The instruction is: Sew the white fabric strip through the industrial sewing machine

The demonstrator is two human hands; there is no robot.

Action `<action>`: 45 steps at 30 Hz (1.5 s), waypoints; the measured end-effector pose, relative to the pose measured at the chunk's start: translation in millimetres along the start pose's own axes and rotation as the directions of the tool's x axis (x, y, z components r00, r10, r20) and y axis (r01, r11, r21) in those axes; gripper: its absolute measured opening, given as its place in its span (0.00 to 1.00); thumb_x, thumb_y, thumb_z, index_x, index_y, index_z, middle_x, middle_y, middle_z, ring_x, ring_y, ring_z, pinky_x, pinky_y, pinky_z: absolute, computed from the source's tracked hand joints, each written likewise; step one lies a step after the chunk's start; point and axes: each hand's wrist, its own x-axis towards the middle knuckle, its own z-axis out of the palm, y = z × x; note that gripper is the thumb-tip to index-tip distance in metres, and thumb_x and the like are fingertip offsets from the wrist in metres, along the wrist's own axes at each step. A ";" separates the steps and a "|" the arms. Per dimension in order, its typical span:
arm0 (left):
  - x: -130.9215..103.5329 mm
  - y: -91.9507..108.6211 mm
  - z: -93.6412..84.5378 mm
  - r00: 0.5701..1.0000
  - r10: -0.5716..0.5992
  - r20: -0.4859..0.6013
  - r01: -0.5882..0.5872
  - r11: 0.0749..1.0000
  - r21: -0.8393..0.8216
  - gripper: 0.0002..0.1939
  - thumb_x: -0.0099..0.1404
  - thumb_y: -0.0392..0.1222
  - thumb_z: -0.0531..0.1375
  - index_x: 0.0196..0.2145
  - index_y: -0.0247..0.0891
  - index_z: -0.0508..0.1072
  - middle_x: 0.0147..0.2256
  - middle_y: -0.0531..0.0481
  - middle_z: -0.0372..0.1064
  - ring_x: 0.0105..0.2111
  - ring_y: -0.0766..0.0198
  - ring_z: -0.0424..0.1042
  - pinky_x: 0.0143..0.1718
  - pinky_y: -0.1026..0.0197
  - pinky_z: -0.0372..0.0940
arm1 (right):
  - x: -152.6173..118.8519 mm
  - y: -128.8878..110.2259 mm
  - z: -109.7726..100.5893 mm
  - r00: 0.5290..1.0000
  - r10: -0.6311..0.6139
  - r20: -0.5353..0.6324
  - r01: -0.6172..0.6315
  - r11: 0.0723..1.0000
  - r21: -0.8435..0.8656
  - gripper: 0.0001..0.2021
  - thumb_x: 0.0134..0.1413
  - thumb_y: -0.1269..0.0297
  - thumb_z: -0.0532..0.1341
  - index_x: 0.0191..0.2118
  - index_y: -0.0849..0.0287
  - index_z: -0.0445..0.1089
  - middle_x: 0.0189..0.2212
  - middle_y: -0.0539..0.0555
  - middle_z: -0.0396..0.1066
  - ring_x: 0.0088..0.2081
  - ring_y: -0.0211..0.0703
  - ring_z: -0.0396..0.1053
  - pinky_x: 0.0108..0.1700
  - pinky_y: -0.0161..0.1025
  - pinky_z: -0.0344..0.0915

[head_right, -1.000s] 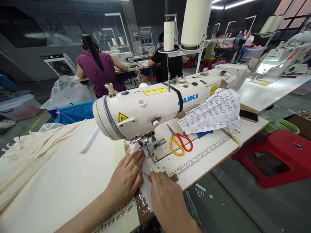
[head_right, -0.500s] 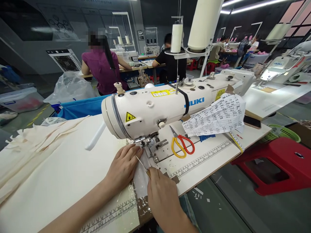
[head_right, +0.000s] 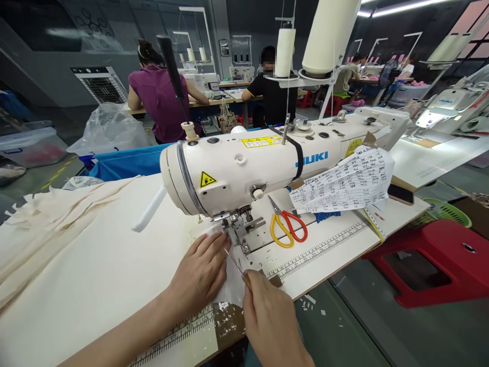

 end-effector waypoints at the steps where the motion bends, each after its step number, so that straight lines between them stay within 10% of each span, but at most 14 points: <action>1: -0.3 -0.9 0.3 1.000 0.007 0.014 -0.007 1.000 0.008 0.21 0.72 0.37 0.48 0.56 0.27 0.71 0.57 0.36 0.69 0.58 0.47 0.65 0.61 0.44 0.57 | -2.4 4.9 -1.1 1.000 0.023 -0.016 -0.023 0.999 0.027 0.13 0.67 0.69 0.47 0.48 0.56 0.67 0.29 0.52 0.75 0.25 0.44 0.74 0.20 0.34 0.63; 45: -4.7 10.9 -4.9 0.995 0.004 0.095 -0.006 1.000 0.026 0.24 0.74 0.42 0.46 0.59 0.26 0.67 0.59 0.34 0.66 0.59 0.46 0.64 0.61 0.45 0.57 | -11.7 28.9 -9.9 0.933 0.325 0.154 -0.359 0.817 0.452 0.19 0.69 0.50 0.52 0.54 0.56 0.69 0.29 0.52 0.75 0.27 0.41 0.71 0.27 0.31 0.68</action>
